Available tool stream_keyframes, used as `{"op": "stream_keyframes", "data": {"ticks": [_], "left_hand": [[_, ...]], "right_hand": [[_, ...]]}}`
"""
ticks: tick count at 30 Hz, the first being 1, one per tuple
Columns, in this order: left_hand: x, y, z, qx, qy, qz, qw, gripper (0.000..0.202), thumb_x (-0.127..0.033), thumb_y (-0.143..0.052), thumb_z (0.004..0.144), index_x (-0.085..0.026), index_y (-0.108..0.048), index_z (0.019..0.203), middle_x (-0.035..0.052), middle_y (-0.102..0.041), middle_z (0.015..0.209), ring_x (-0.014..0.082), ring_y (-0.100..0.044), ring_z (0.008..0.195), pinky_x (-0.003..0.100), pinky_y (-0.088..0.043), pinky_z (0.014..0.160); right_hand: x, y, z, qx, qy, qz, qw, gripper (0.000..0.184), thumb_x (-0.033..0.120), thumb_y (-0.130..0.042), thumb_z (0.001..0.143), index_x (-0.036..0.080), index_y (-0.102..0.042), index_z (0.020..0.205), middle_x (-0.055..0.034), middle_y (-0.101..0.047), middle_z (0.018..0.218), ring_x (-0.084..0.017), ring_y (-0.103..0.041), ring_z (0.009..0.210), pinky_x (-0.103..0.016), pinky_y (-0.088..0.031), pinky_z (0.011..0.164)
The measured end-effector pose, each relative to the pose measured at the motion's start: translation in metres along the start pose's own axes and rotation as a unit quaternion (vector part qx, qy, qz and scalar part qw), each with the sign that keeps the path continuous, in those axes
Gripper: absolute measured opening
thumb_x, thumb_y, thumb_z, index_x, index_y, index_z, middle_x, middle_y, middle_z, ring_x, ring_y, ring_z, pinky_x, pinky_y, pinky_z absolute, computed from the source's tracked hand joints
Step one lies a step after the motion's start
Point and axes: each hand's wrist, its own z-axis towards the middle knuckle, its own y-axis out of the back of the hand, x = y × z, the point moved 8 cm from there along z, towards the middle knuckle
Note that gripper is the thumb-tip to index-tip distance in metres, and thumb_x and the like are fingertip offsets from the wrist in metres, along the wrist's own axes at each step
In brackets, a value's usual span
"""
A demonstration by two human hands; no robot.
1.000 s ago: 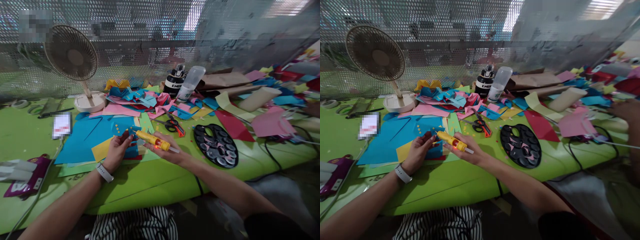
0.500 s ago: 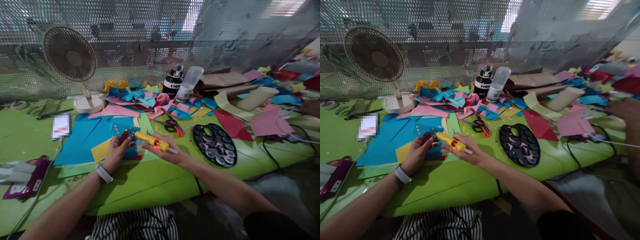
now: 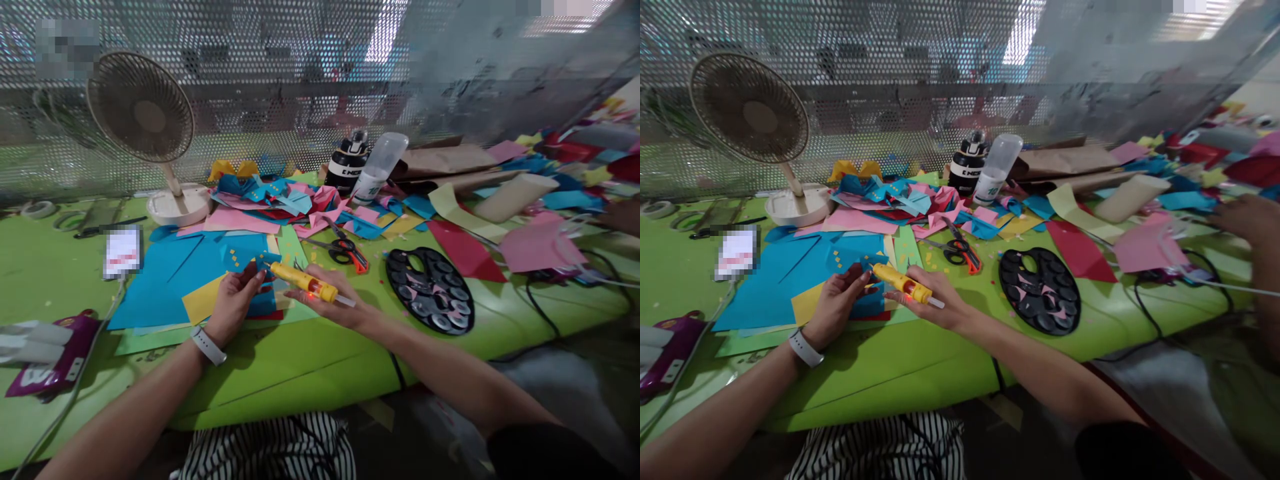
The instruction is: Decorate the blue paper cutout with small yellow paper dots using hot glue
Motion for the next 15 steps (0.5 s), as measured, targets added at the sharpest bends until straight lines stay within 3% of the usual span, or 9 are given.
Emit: {"op": "stream_keyframes", "data": {"ticks": [7,15], "left_hand": [[0.000,0.003,0.001,-0.001,-0.007,0.020,1.000,0.028,-0.038,-0.080,0.068,-0.016,-0.067,0.080,0.0039,-0.070,0.089,0.0205,-0.068,0.083,0.030,-0.058,0.070],[-0.002,0.008,0.005,-0.038,-0.024,0.063,0.997,0.033,-0.043,-0.080,0.066,-0.015,-0.070,0.079,0.0058,-0.072,0.089,0.0226,-0.069,0.082,0.034,-0.058,0.071]], "right_hand": [[-0.001,-0.001,0.000,-0.007,0.004,-0.021,1.000,0.037,0.052,-0.061,0.083,0.021,-0.044,0.070,0.0049,-0.044,0.061,-0.009,-0.042,0.051,-0.024,-0.030,0.048],[0.018,0.001,-0.004,0.029,0.090,-0.150,0.984,0.026,0.045,-0.050,0.090,0.020,-0.050,0.084,-0.0027,-0.058,0.068,-0.015,-0.048,0.054,-0.027,-0.026,0.050]]}}
